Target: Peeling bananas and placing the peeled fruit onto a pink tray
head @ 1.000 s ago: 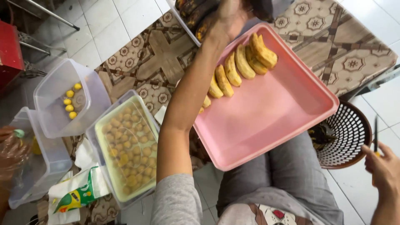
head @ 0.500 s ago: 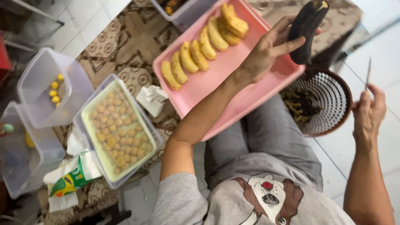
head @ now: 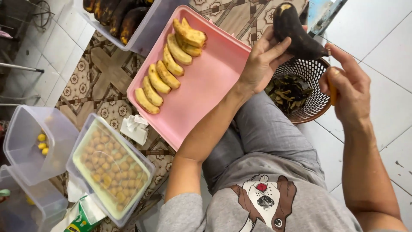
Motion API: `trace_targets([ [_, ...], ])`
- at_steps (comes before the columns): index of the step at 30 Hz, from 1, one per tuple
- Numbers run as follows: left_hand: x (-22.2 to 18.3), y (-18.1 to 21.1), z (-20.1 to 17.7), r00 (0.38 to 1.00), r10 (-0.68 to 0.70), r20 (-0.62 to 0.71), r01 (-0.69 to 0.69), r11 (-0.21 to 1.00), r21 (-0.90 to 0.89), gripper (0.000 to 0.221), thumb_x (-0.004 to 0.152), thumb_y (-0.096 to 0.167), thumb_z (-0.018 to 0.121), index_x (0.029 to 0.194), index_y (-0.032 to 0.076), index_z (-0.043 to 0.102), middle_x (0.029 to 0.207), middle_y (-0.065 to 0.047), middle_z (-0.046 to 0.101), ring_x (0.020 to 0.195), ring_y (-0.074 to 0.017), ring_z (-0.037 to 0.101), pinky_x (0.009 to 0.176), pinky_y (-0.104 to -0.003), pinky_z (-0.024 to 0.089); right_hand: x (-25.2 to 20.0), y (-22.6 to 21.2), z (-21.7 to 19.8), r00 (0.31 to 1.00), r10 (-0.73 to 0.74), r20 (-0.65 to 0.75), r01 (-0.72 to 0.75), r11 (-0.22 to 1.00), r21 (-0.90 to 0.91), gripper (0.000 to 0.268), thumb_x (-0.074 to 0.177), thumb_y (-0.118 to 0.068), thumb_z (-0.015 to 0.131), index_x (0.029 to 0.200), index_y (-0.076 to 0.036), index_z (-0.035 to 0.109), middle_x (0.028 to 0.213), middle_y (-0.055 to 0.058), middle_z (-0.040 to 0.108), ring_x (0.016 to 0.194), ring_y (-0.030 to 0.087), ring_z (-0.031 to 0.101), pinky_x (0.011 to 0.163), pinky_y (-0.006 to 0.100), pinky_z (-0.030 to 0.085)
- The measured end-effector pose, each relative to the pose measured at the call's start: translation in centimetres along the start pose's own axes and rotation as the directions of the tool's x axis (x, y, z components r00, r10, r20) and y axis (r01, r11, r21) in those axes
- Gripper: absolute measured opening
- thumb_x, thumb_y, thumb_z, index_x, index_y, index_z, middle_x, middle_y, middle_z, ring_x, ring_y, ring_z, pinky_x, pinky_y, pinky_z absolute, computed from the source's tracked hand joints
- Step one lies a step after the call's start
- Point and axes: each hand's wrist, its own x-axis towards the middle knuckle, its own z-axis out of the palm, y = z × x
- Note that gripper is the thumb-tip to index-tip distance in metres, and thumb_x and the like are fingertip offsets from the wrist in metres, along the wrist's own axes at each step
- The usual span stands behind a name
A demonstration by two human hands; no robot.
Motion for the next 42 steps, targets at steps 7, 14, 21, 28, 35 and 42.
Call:
trace_targets([
  [7, 0.2, -2.7, -0.1, 0.976, 0.023, -0.215, -0.068, 0.977, -0.202, 0.047, 0.098, 0.008, 0.08, 0.135, -0.004, 0.052, 0.123, -0.022, 0.066, 0.112, -0.034, 0.066, 0.105, -0.043, 0.053, 0.2, 0.2, 1.4, 0.997, -0.033, -0.068, 0.028, 0.998, -0.064, 0.061, 0.103, -0.003, 0.056, 0.162, -0.003, 0.04, 0.086, 0.002, 0.056, 0.075, 0.006, 0.049, 0.067, 0.015, 0.042],
  [14, 0.0, -2.4, 2.4, 0.929, 0.076, -0.363, -0.118, 0.988, -0.096, 0.024, 0.088, 0.003, 0.08, 0.109, 0.004, 0.068, 0.108, -0.013, 0.071, 0.104, -0.0244, 0.068, 0.094, -0.036, 0.059, 0.1, 0.7, 3.0, 0.99, -0.081, -0.118, 0.076, 0.996, -0.051, 0.053, 0.107, -0.008, 0.057, 0.158, -0.003, 0.044, 0.081, -0.002, 0.052, 0.068, 0.004, 0.044, 0.06, 0.014, 0.035],
  [21, -1.0, -2.6, 4.1, 0.957, 0.238, -0.166, -0.247, 0.968, -0.039, 0.029, 0.099, -0.004, 0.07, 0.125, 0.01, 0.063, 0.117, -0.006, 0.074, 0.122, -0.0198, 0.066, 0.114, -0.036, 0.053, -0.5, 0.0, 4.3, 0.983, -0.023, -0.18, 0.06, 0.977, 0.203, 0.058, 0.103, -0.024, 0.059, 0.157, -0.009, 0.042, 0.074, -0.011, 0.049, 0.064, -0.001, 0.045, 0.058, 0.012, 0.037],
  [28, -0.8, -3.7, 5.1, 0.929, 0.339, -0.146, -0.325, 0.939, 0.112, 0.038, 0.099, -0.004, 0.069, 0.13, 0.013, 0.056, 0.121, -0.005, 0.07, 0.128, -0.0231, 0.065, 0.121, -0.04, 0.053, -0.1, -0.5, 4.6, 0.971, 0.036, -0.238, 0.053, 0.932, 0.358, 0.038, 0.108, -0.025, 0.055, 0.144, -0.014, 0.048, 0.076, -0.009, 0.05, 0.059, -0.002, 0.04, 0.053, 0.013, 0.033],
  [35, -1.3, -4.7, 6.3, 0.925, 0.377, -0.056, -0.318, 0.845, 0.43, 0.043, 0.096, 0.005, 0.07, 0.128, 0.018, 0.046, 0.128, 0.003, 0.062, 0.141, -0.0177, 0.057, 0.129, -0.037, 0.05, 0.2, -1.1, 4.7, 0.986, 0.07, -0.15, 0.048, 0.747, 0.663, 0.032, 0.107, -0.028, 0.06, 0.136, -0.015, 0.052, 0.084, -0.007, 0.052, 0.061, -0.003, 0.037, 0.051, 0.013, 0.029],
  [42, 0.1, -5.8, 3.8, 0.915, 0.158, -0.371, -0.238, 0.954, -0.182, 0.065, 0.098, 0.012, 0.076, 0.142, 0.0, 0.03, 0.118, -0.017, 0.056, 0.108, -0.0239, 0.061, 0.1, -0.033, 0.053, -0.7, 0.4, 3.2, 0.925, -0.309, -0.219, 0.283, 0.948, -0.143, 0.039, 0.114, 0.003, 0.055, 0.152, -0.003, 0.047, 0.102, 0.009, 0.056, 0.076, 0.012, 0.049, 0.069, 0.023, 0.047],
])
